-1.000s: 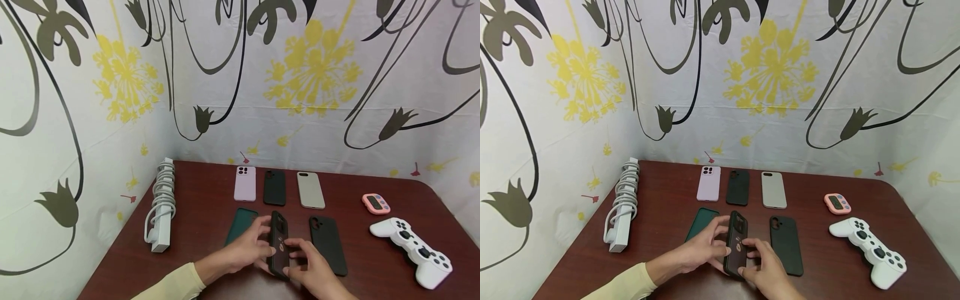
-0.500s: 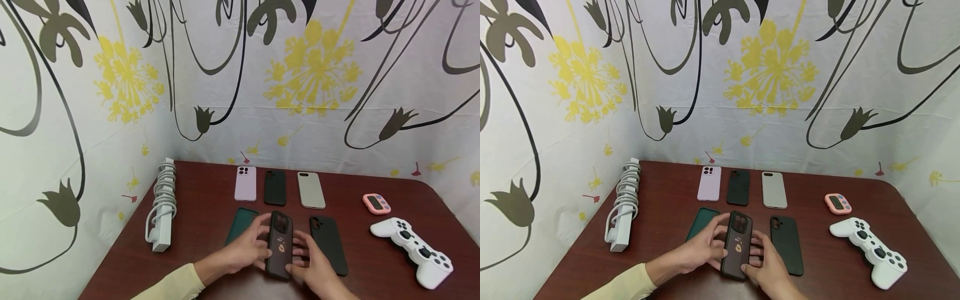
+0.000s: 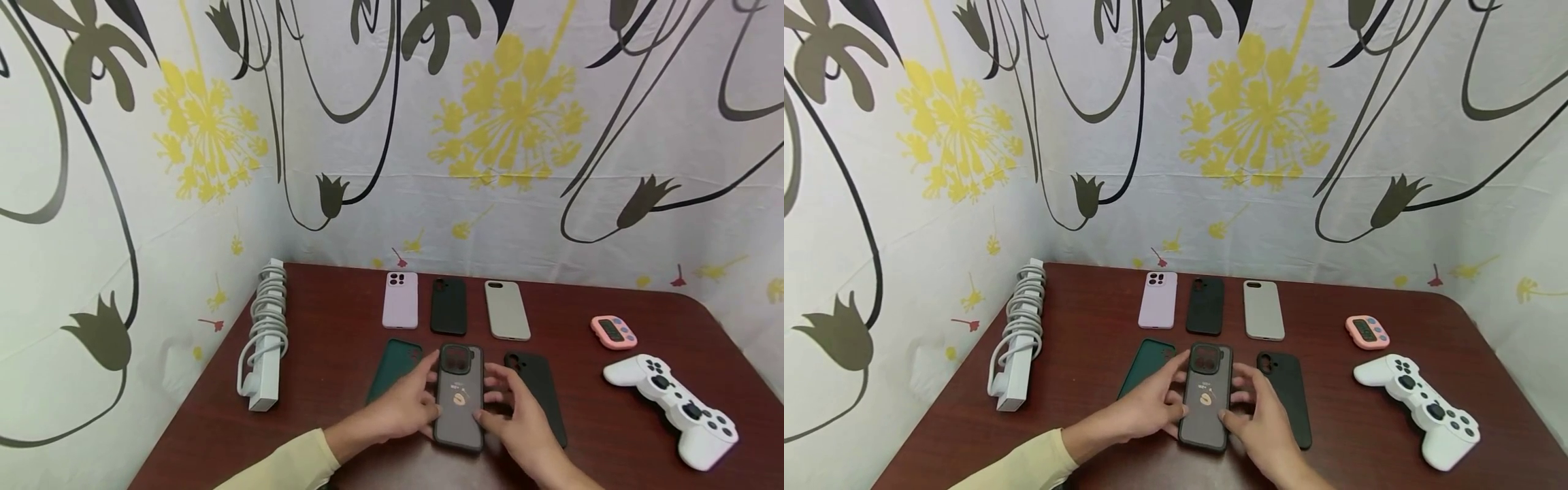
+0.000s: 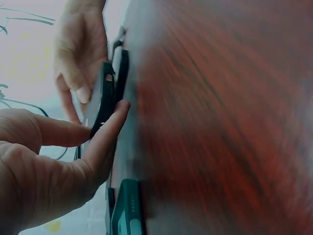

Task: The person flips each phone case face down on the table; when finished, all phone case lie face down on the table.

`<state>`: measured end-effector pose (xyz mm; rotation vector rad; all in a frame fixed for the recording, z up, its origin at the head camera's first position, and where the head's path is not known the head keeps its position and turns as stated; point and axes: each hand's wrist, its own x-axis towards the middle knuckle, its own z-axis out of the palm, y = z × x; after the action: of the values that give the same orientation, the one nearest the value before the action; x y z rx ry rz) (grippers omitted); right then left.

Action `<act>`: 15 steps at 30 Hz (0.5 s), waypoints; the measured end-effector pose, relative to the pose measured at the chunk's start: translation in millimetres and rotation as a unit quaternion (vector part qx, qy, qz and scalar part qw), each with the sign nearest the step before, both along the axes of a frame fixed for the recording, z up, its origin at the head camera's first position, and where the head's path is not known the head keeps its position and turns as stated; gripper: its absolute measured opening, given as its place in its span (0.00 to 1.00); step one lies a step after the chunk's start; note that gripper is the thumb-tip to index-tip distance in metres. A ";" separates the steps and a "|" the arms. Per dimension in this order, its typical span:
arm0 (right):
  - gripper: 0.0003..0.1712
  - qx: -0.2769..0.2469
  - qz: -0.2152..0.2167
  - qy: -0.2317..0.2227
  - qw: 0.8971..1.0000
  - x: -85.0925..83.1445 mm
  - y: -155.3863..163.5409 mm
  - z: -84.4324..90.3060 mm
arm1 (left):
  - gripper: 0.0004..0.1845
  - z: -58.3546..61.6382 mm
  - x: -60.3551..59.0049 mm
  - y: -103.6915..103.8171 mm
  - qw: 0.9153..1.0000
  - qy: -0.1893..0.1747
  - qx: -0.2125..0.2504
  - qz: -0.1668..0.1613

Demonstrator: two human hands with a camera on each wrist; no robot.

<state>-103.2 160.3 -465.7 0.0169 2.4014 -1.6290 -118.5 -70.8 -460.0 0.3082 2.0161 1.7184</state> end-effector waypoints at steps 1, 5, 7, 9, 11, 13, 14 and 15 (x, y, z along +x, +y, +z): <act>0.45 0.012 0.002 0.008 1.000 -0.5 -0.3 1.0 | 0.50 -0.4 -0.5 0.4 1.000 0.014 -0.017 -0.004; 0.45 0.061 0.009 0.034 0.998 -3.1 -2.3 3.5 | 0.50 0.0 -4.6 1.8 0.992 0.077 -0.096 -0.018; 0.45 0.072 0.014 0.038 0.997 -4.6 -2.7 3.4 | 0.50 2.1 -6.5 2.2 0.982 0.110 -0.148 -0.025; 0.45 0.081 0.020 0.038 0.996 -6.6 -2.3 1.8 | 0.49 4.2 -8.0 3.1 0.969 0.141 -0.201 -0.030; 0.46 0.086 0.028 0.036 0.995 -8.9 -1.8 0.6 | 0.49 6.3 -8.6 3.9 0.957 0.161 -0.237 -0.034; 0.47 0.091 0.034 0.034 0.995 -10.9 -1.7 0.3 | 0.49 7.4 -8.6 4.9 0.949 0.178 -0.257 -0.035; 0.48 0.095 0.037 0.035 0.994 -11.9 -2.0 0.4 | 0.50 7.7 -8.6 5.4 0.946 0.184 -0.266 -0.035; 0.48 0.097 0.041 0.036 0.994 -12.6 -2.6 0.9 | 0.50 7.7 -8.7 5.7 0.942 0.189 -0.274 -0.035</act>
<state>-115.8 157.7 -464.8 -0.1056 2.5708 -1.3778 -127.2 -65.1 -452.3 0.5362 2.6199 1.0422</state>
